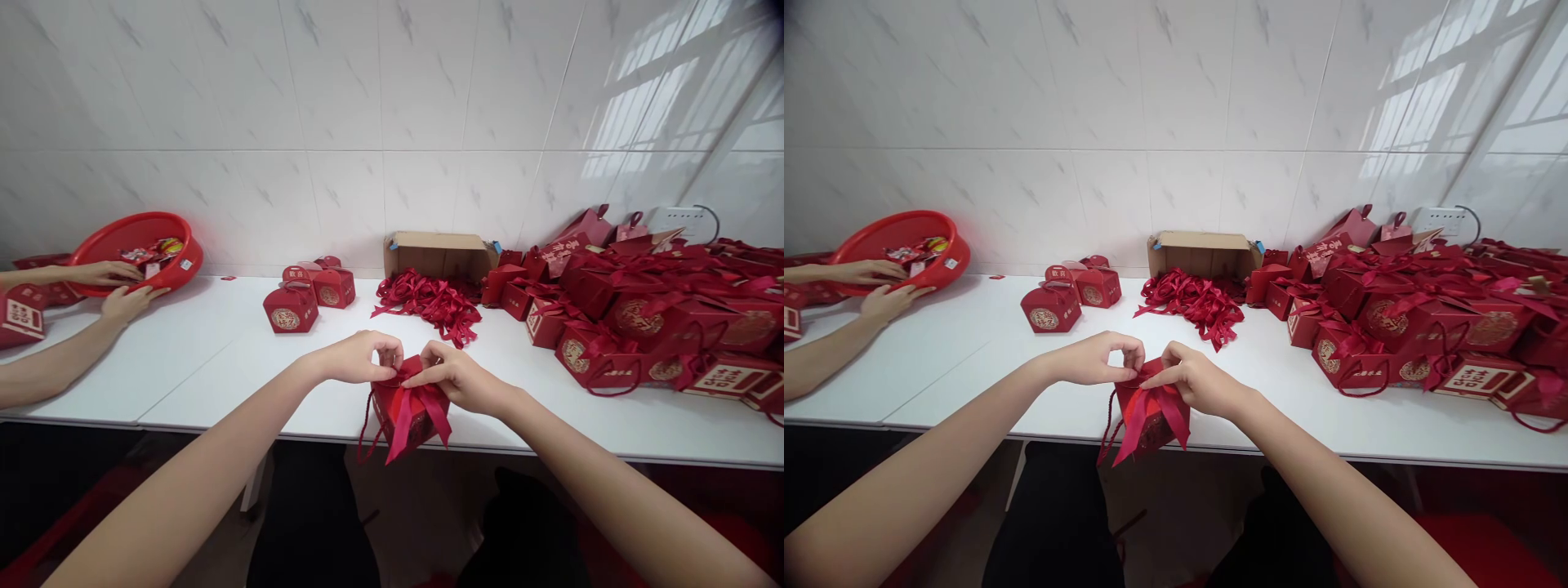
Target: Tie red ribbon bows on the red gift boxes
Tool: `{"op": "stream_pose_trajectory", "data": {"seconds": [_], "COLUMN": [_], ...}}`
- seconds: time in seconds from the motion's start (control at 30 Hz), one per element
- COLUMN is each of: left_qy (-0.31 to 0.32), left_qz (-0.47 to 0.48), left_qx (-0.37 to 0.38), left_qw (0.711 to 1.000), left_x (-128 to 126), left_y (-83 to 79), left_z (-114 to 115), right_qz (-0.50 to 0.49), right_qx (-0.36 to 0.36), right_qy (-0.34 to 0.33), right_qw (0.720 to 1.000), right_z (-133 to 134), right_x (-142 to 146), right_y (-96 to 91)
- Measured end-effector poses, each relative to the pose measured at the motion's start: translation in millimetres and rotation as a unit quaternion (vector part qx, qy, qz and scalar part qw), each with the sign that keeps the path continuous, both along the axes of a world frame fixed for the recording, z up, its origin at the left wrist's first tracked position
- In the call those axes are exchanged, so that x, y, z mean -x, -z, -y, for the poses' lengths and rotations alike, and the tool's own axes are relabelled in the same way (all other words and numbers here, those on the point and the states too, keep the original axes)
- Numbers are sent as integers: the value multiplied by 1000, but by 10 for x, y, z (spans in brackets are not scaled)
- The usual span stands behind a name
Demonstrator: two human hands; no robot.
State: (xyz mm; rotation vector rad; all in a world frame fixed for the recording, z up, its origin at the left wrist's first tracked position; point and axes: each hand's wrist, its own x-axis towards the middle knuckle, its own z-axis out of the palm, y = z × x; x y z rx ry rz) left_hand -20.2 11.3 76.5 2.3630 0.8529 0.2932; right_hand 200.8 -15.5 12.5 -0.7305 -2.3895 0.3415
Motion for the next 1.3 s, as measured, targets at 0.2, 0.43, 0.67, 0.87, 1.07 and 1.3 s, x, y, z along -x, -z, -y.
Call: {"op": "stream_pose_trajectory", "data": {"seconds": [0.2,0.43,0.67,0.87,1.07,1.3], "left_qy": [-6,31,71,46,9,21], "left_qz": [-96,-120,-27,-8,-25,-85], "left_qx": [-54,-39,45,56,-120,-142], "left_qw": [994,991,996,997,992,986], "left_x": [-24,-28,-76,-78,-128,-73], "left_y": [-42,-18,12,61,65,-10], "left_z": [15,-22,-52,-81,-43,-47], "right_qz": [-24,-33,-47,-51,-52,-43], "right_qx": [-14,-11,-7,-10,-2,-5], "right_qy": [-29,-42,-60,-64,-70,-80], "right_qw": [999,998,997,997,996,996], "right_z": [-26,-42,-62,-76,-81,-71], "right_x": [2,6,15,-9,-22,-26], "right_y": [39,57,59,85,109,103]}}
